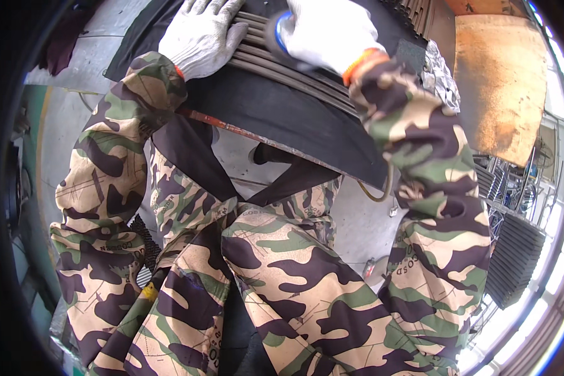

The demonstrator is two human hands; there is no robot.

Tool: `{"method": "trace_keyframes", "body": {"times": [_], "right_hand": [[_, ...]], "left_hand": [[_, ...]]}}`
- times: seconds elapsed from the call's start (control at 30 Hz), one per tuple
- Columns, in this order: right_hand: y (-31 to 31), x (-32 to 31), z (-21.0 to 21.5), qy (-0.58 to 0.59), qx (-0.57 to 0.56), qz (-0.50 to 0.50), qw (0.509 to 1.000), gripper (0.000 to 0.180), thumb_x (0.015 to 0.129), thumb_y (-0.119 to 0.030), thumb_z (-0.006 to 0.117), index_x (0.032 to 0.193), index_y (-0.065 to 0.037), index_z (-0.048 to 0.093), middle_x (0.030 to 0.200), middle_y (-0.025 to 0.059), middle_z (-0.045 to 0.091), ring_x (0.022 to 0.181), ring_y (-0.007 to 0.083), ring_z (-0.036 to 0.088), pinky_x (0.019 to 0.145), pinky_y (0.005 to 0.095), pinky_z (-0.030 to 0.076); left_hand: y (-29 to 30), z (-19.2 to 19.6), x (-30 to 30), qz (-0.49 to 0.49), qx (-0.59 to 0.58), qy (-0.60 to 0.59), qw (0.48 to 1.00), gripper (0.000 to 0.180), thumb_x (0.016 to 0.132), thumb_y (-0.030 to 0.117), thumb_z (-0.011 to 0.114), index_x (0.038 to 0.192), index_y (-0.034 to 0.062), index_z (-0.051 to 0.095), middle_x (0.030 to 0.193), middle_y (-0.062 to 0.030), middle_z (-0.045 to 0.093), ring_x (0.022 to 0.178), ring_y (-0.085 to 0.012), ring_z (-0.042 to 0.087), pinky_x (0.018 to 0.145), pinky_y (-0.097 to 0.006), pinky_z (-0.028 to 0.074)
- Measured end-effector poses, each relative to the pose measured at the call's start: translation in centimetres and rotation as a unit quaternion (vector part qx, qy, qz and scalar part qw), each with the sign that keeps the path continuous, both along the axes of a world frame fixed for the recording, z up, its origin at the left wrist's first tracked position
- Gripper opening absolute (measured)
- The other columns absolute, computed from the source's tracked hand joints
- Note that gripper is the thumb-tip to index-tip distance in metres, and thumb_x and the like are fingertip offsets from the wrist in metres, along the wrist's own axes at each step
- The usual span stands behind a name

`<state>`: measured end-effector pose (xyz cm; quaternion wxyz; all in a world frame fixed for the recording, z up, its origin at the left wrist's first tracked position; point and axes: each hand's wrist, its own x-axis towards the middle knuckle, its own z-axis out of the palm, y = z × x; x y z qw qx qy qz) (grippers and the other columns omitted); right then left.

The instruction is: Polishing and cleaning metal tubes using a cloth and an orbital sander.

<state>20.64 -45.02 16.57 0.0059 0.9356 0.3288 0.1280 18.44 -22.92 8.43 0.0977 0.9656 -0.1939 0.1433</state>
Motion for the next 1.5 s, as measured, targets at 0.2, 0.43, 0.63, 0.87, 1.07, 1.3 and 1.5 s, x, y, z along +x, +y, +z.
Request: {"method": "trace_keyframes", "body": {"times": [0.2,0.43,0.63,0.87,1.07,1.3,1.5], "right_hand": [[-1.0,0.2,-0.5,0.013,-0.019,-0.036,0.999,0.024,0.087,-0.029,0.064,0.093,-0.006,0.064,0.088,0.0199,0.064,0.084,0.0393,0.067,0.073,0.0506,0.056],[-0.4,0.7,-0.2,0.0,-0.007,-0.041,0.999,0.022,0.087,-0.028,0.064,0.09,-0.006,0.065,0.084,0.019,0.063,0.081,0.0398,0.066,0.072,0.0496,0.056],[0.5,-1.3,0.5,0.03,-0.008,-0.02,0.999,0.024,0.087,-0.029,0.065,0.09,-0.005,0.065,0.089,0.0203,0.066,0.081,0.0406,0.067,0.073,0.0502,0.056],[0.0,0.3,0.3,0.027,0.003,-0.039,0.999,0.024,0.088,-0.029,0.064,0.088,-0.005,0.065,0.089,0.0216,0.066,0.082,0.0409,0.067,0.071,0.051,0.056],[1.2,-0.7,0.5,0.027,0.005,-0.005,1.0,0.021,0.087,-0.028,0.066,0.089,-0.007,0.064,0.087,0.0195,0.064,0.082,0.0399,0.066,0.073,0.0506,0.055],[1.5,-1.1,0.8,0.028,-0.017,-0.037,0.999,0.026,0.088,-0.032,0.066,0.095,-0.007,0.066,0.089,0.0194,0.065,0.085,0.0402,0.066,0.078,0.05,0.056],[1.2,1.6,0.2,0.036,-0.01,-0.048,0.998,0.027,0.089,-0.031,0.063,0.092,-0.004,0.065,0.088,0.0224,0.067,0.083,0.0423,0.068,0.074,0.0518,0.055]], "left_hand": [[-0.1,-0.2,-1.1,-0.006,-0.033,-0.013,0.999,0.06,0.096,0.035,0.061,0.141,-0.0046,0.056,0.15,-0.0278,0.051,0.145,-0.0436,0.043,0.124,-0.053,0.027],[0.4,0.1,-2.2,-0.003,-0.017,-0.027,0.999,0.06,0.096,0.035,0.06,0.141,-0.0047,0.056,0.147,-0.0271,0.054,0.142,-0.043,0.046,0.123,-0.053,0.027],[0.3,0.2,-2.3,-0.009,-0.027,-0.019,0.999,0.06,0.097,0.035,0.058,0.142,-0.0046,0.055,0.148,-0.027,0.053,0.144,-0.0425,0.044,0.124,-0.052,0.025],[-0.3,-0.5,-0.7,-0.002,-0.035,-0.017,0.999,0.059,0.097,0.036,0.058,0.141,-0.0039,0.057,0.149,-0.0268,0.053,0.143,-0.0428,0.045,0.123,-0.053,0.026],[0.0,-0.2,0.7,-0.001,0.004,-0.009,1.0,0.058,0.1,0.036,0.054,0.14,-0.0055,0.056,0.149,-0.0289,0.052,0.144,-0.0441,0.044,0.123,-0.053,0.028],[0.0,-0.4,-0.8,0.003,-0.027,-0.015,1.0,0.058,0.098,0.035,0.057,0.141,-0.0035,0.057,0.149,-0.0251,0.054,0.144,-0.0416,0.045,0.123,-0.052,0.027],[0.0,-0.3,-1.2,-0.003,-0.027,-0.031,0.999,0.058,0.096,0.034,0.06,0.14,-0.0035,0.058,0.147,-0.0253,0.055,0.143,-0.0418,0.045,0.123,-0.053,0.027]]}}
